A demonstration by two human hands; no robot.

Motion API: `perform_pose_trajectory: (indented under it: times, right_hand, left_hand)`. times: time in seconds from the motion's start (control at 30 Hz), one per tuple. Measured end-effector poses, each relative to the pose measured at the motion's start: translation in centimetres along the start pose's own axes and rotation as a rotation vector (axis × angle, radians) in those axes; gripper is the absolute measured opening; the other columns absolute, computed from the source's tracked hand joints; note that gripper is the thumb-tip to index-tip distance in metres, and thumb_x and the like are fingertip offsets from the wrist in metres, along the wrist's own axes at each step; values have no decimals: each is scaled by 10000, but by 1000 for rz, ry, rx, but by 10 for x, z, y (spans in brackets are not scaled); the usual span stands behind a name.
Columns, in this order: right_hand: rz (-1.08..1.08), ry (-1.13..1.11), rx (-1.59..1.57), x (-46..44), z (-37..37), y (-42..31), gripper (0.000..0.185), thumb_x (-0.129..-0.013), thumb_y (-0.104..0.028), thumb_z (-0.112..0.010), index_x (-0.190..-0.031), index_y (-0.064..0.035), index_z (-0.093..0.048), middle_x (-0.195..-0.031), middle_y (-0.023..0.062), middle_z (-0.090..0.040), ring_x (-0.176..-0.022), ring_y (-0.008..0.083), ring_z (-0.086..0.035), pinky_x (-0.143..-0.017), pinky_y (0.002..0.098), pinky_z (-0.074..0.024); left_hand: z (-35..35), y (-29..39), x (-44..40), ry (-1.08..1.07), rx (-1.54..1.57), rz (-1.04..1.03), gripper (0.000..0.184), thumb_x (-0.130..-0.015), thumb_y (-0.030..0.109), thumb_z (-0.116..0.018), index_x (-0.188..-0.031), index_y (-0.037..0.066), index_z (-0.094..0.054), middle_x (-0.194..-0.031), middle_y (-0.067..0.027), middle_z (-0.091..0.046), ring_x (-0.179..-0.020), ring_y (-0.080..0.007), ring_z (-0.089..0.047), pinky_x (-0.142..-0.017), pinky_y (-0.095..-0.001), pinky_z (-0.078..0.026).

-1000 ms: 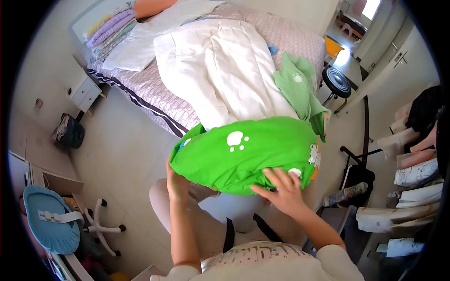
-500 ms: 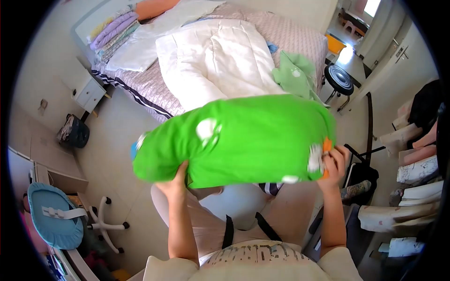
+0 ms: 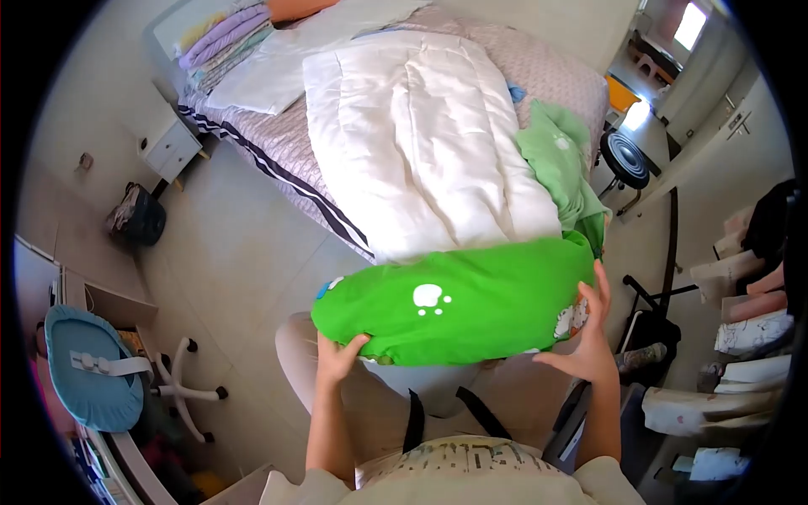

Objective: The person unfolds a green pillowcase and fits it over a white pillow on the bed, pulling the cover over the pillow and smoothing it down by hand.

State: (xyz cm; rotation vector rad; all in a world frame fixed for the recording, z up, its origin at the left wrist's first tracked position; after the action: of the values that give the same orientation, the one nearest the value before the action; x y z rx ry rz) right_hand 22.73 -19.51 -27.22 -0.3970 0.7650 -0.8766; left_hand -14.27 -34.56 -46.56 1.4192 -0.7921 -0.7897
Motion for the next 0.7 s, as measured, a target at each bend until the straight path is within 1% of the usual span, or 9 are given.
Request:
perform_pose_trajectory:
  times: [0.1,0.17,0.27,0.3,0.33,0.4,0.43,0.5,0.7]
  right_hand:
    - [171,-82,111,-33,-31,-19,806,-586,-492,-829,-1253,-140,-544,-1341,112,-463,-1321,358,-336,-1082,544,-212]
    - [209,-195,272,-51,-64,3,860,-580,-555,-808,-1291,-155,-537,-1352,108,-460,-1323,348,-340,-1084,537,-209]
    - [222,-104,282,-76,-90,38,833,-607,-583,-772,-1296,-173,-545,-1318,92,-486,-1285,316,-386,-1074,503,-226]
    - [229,-102,288,-82,-91,39,826,-609,-579,-772,-1294,-176,-547,-1299,84,-496,-1263,303,-402,-1063,483,-234]
    - [236,-102,292,-83,-93,40,819,-610,-575,-773,-1292,-180,-549,-1281,76,-507,-1242,291,-418,-1053,463,-243]
    - [245,-81,279,-81,-92,48,817,-614,-577,-770,-1293,-181,-547,-1271,76,-509,-1226,288,-427,-1045,457,-248]
    - [253,-58,267,-81,-90,50,815,-618,-579,-767,-1295,-181,-546,-1261,76,-511,-1209,284,-435,-1036,451,-253]
    - [241,-47,256,-79,-87,48,813,-625,-588,-760,-1296,-181,-544,-1262,75,-510,-1207,286,-435,-1036,451,-254]
    - [221,-45,223,-81,-89,56,819,-639,-630,-733,-1298,-181,-542,-1260,72,-512,-1195,294,-434,-1032,452,-255]
  left_hand:
    - [0,5,-11,-2,-407,-370,529,-838,213,-676,-1265,-18,-464,-1121,-94,-569,-1030,-228,-567,-897,-358,-464]
    - [5,-36,-18,412,513,3,495,-900,349,-559,-1242,0,-482,-1114,-88,-550,-1026,-217,-557,-850,-360,-473]
    - [-43,-99,-25,345,952,207,485,-931,390,-469,-1233,12,-491,-1160,-79,-535,-1072,-200,-537,-820,-363,-479]
    - [-74,-98,4,387,455,540,421,-945,376,-487,-1276,116,-483,-1136,-57,-598,-999,-241,-593,-780,-372,-513]
    - [-82,-250,14,-167,-14,604,410,-930,383,-511,-1239,114,-514,-1115,-59,-610,-1013,-233,-585,-766,-387,-510]
    - [-166,-125,41,-865,-740,177,521,-753,447,-694,-1141,112,-603,-1117,-99,-626,-950,-274,-608,-801,-467,-482]
    - [-195,-176,72,-1030,-901,123,513,-679,405,-747,-1091,116,-650,-1073,-123,-654,-886,-303,-621,-816,-468,-476]
    - [-235,-218,162,-1900,-896,337,398,-700,325,-710,-1004,71,-676,-989,-160,-675,-883,-318,-625,-810,-471,-478]
    - [-191,-262,181,-1835,-1029,307,357,-720,302,-680,-974,51,-673,-968,-177,-675,-868,-331,-627,-797,-472,-479]
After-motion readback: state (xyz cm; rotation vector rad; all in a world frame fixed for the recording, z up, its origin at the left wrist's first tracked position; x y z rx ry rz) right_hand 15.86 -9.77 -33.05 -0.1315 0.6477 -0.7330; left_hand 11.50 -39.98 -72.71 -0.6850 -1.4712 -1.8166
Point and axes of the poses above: each hand's wrist, its own x-axis away from the middle knuckle, its own z-axis out of the back of the hand, y = z × x, the point moved 6 cm from there along -x, towards the middle knuckle
